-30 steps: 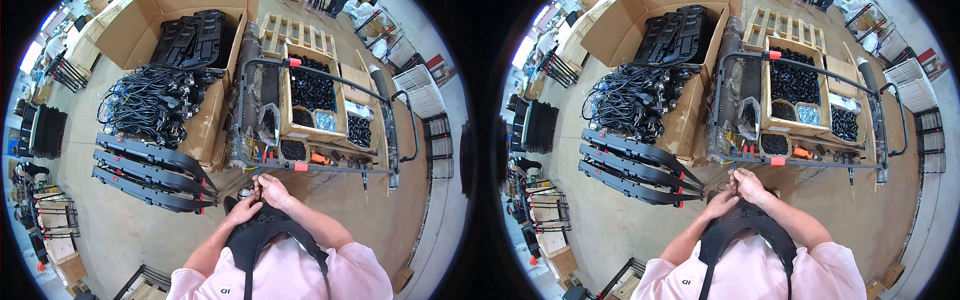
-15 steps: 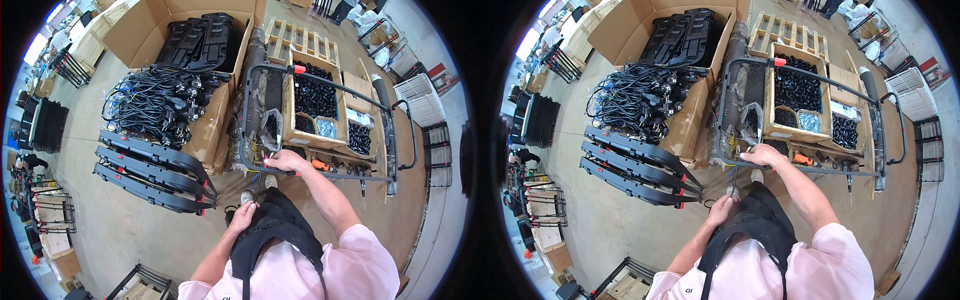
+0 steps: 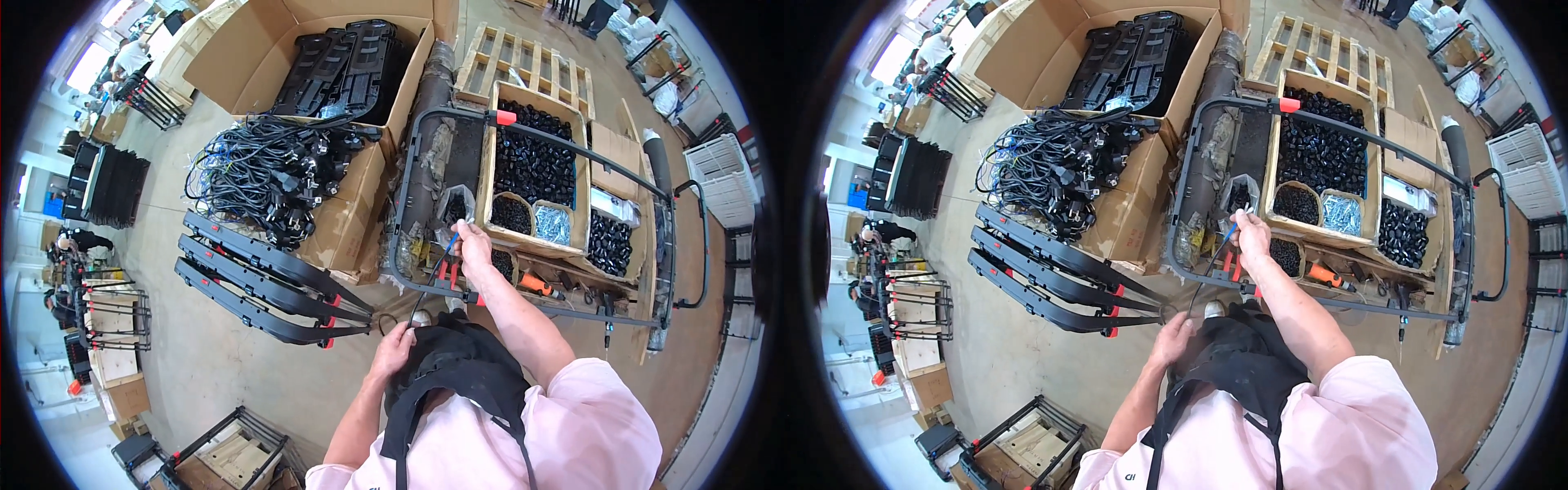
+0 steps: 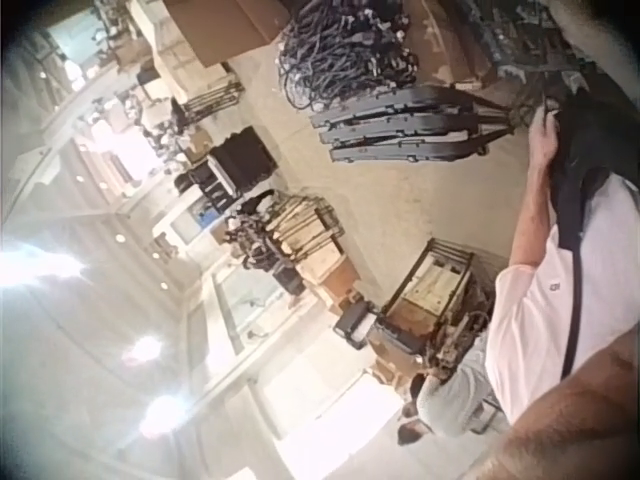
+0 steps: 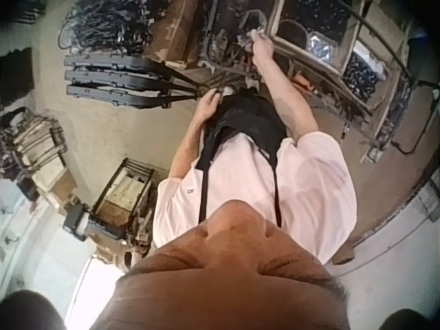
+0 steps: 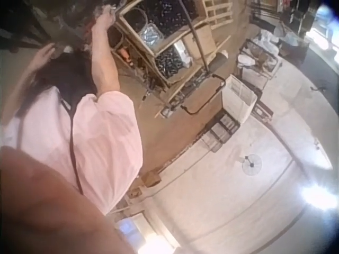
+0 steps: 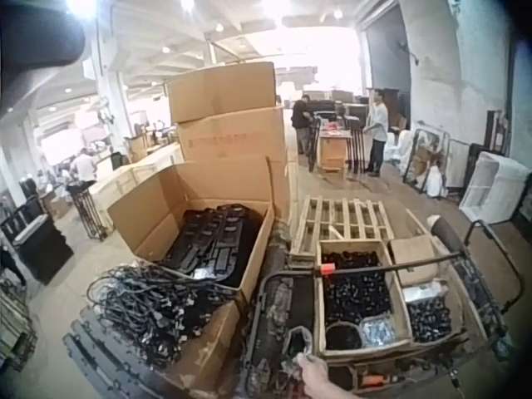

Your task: Assemble the base and internal wiring for a piece of exercise equipment using an electric screwdriver.

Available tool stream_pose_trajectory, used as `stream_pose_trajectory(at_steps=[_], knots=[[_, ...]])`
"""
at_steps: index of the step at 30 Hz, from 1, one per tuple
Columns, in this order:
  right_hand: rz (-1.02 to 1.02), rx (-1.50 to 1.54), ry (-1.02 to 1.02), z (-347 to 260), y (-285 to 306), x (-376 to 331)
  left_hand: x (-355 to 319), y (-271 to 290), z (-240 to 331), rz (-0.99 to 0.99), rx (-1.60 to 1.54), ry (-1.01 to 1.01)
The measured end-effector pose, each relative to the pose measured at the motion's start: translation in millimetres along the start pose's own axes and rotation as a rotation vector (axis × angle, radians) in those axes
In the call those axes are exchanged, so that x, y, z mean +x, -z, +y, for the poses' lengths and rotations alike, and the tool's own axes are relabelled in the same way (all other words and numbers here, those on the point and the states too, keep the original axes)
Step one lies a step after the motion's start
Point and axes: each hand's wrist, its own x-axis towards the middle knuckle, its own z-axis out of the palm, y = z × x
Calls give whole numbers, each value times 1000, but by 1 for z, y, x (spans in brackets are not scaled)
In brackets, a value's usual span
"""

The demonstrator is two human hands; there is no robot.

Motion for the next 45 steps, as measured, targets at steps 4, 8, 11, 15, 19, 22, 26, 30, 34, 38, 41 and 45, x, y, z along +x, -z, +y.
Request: stream_pose_trajectory(at_steps=[4,8,11,15,19,22,26,30,34,38,41,45], knots=[[-17,82,19,0,-9,4,9,-9,12,33,-4,98],[-67,-47,53,-7,-16,15,8,-12,25,157,76,178],[-304,-392,113,-22,-18,35,10,-9,23,-17,-129,192],[-203,-245,180,-34,-23,31,18,-1,49,-70,-529,258],[-286,26,82,-38,-27,37,45,-17,51,58,-571,224],[-198,-45,149,-47,-11,33,59,-26,45,73,-692,171],[-275,-534,62,-45,8,4,66,-35,34,79,-731,121],[-243,-536,214,5,-1,16,72,-37,32,41,-690,119],[-352,-580,172,-23,-35,14,74,-32,19,11,-702,130],[-393,-684,168,-36,-50,4,75,-29,24,21,-685,142],[-369,-679,170,-29,-51,10,75,-30,28,35,-694,156],[-301,-636,172,-25,-54,13,80,-30,31,75,-681,171]])
